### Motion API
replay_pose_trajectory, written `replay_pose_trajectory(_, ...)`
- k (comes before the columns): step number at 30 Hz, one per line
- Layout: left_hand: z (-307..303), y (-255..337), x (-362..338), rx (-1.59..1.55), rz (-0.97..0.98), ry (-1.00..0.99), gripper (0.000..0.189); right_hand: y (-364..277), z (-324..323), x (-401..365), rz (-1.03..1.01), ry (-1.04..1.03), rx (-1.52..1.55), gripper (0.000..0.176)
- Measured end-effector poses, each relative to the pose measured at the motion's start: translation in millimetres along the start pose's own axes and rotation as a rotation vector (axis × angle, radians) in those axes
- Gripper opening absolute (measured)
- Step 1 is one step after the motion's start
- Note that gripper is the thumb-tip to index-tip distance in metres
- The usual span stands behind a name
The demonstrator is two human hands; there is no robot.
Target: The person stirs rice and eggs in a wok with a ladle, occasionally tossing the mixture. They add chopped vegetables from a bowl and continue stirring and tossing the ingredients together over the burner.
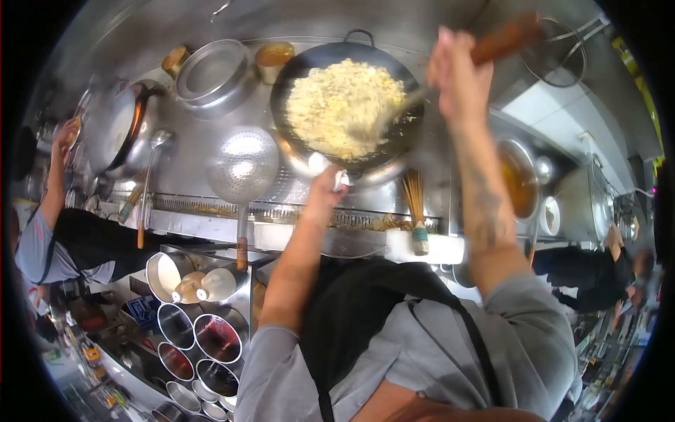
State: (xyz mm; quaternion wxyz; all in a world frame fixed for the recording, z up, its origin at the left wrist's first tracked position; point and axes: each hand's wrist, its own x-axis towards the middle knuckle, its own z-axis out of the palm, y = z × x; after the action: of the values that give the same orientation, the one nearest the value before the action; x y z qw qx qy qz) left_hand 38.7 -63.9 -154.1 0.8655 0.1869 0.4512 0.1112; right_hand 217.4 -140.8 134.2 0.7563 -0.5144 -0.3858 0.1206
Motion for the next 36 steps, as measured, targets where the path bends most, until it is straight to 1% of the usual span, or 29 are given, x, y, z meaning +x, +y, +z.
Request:
replay_pose_trajectory(2, 7, 0, -11, 0.055, -0.021, 0.036, 0.015, 72, 10, -37, -0.048, 0.245, -0.194, 0.025)
replay_pose_trajectory(3, 3, -3, -5, 0.008, 0.027, -0.021, 0.015, 96, 9, -15, -0.031, 0.145, -0.218, 0.024)
replay_pose_trajectory(4, 1, -6, -1, 0.018, 0.022, -0.045, 0.013, 115, 11, 23, -0.028, 0.042, -0.237, 0.023)
replay_pose_trajectory(5, -4, -9, 1, 0.036, 0.011, -0.066, 0.011, 100, 25, 42, 0.012, 0.081, -0.169, 0.023)
replay_pose_trajectory(6, -5, -6, 3, 0.047, 0.009, -0.089, 0.01, 69, 45, 64, 0.047, 0.11, -0.096, 0.022)
replay_pose_trajectory(8, 1, -3, -9, 0.019, 0.031, -0.096, 0.01, 15, 66, 61, -0.061, 0.152, -0.099, 0.029)
replay_pose_trajectory(9, 2, -5, -14, 0.006, 0.037, -0.097, 0.01, 4, 62, 57, -0.019, 0.027, 0.013, 0.031)
replay_pose_trajectory(10, 5, -1, -11, 0.007, 0.052, -0.095, 0.01, 35, 66, 54, -0.002, -0.048, -0.013, 0.028)
replay_pose_trajectory(11, 7, 1, -9, 0.01, 0.061, -0.088, 0.01, 88, 66, 41, 0.021, -0.118, -0.039, 0.025)
replay_pose_trajectory(12, 3, -7, -13, 0.028, 0.053, -0.074, 0.01, 119, 62, 26, 0.056, -0.169, -0.066, 0.022)
replay_pose_trajectory(13, 7, -7, -14, 0.047, 0.077, -0.055, 0.009, 110, 65, 38, 0.157, -0.244, -0.162, 0.021)
replay_pose_trajectory(16, 2, -14, -2, -0.026, 0.042, -0.099, 0.012, 79, 88, 80, 0.066, -0.234, -0.313, 0.022)
replay_pose_trajectory(17, 7, -13, -4, -0.024, 0.031, -0.055, 0.012, 61, 100, 78, 0.017, -0.149, -0.333, 0.023)
replay_pose_trajectory(20, 10, -12, -5, 0.026, 0.029, -0.03, 0.012, 46, 114, 52, 0.102, -0.004, -0.161, 0.03)
replay_pose_trajectory(21, 5, -16, -7, 0.006, 0.027, -0.03, 0.012, 94, 108, 46, 0.001, -0.182, -0.032, 0.027)
replay_pose_trajectory(22, 5, -19, -7, -0.009, 0.028, -0.039, 0.012, 97, 111, 55, 0.158, -0.254, -0.035, 0.028)
replay_pose_trajectory(24, 10, -18, -4, -0.018, 0.034, -0.07, 0.012, 76, 126, 62, 0.281, -0.484, -0.098, 0.027)
replay_pose_trajectory(25, 11, -19, -3, -0.012, 0.027, -0.086, 0.011, 61, 122, 54, 0.26, -0.483, -0.157, 0.027)
replay_pose_trajectory(26, 11, -20, -1, -0.012, 0.019, -0.1, 0.011, 27, 126, 26, 0.242, -0.487, -0.217, 0.026)
replay_pose_trajectory(27, 15, -15, -6, 0.005, 0.034, -0.086, 0.011, 10, 129, 10, 0.224, -0.496, -0.276, 0.026)
replay_pose_trajectory(28, 19, -10, -18, 0.019, 0.044, -0.065, 0.012, 35, 124, 2, 0.042, -0.442, -0.275, 0.02)
replay_pose_trajectory(29, 19, -11, -27, 0.041, 0.048, -0.04, 0.012, 78, 109, -14, -0.136, -0.377, -0.27, 0.019)
replay_pose_trajectory(30, 15, -13, -24, 0.021, 0.007, -0.078, 0.01, 101, 96, -20, -0.323, -0.294, -0.27, 0.024)
replay_pose_trajectory(31, 14, -12, -14, 0.002, -0.029, -0.125, 0.007, 101, 83, -11, -0.117, -0.314, -0.292, 0.024)
replay_pose_trajectory(32, 12, -11, -8, -0.02, -0.067, -0.17, 0.006, 104, 66, 20, 0.065, -0.374, -0.37, 0.026)
replay_pose_trajectory(33, 10, -8, -8, -0.016, -0.104, -0.205, 0.006, 88, 55, 43, 0.034, -0.347, -0.429, 0.027)
replay_pose_trajectory(34, 5, -8, -5, -0.015, -0.119, -0.199, 0.007, 63, 48, 58, 0.012, -0.324, -0.483, 0.027)
replay_pose_trajectory(36, 4, -6, 5, -0.014, -0.148, -0.194, 0.01, 18, 34, 47, 0.076, -0.162, -0.276, 0.025)
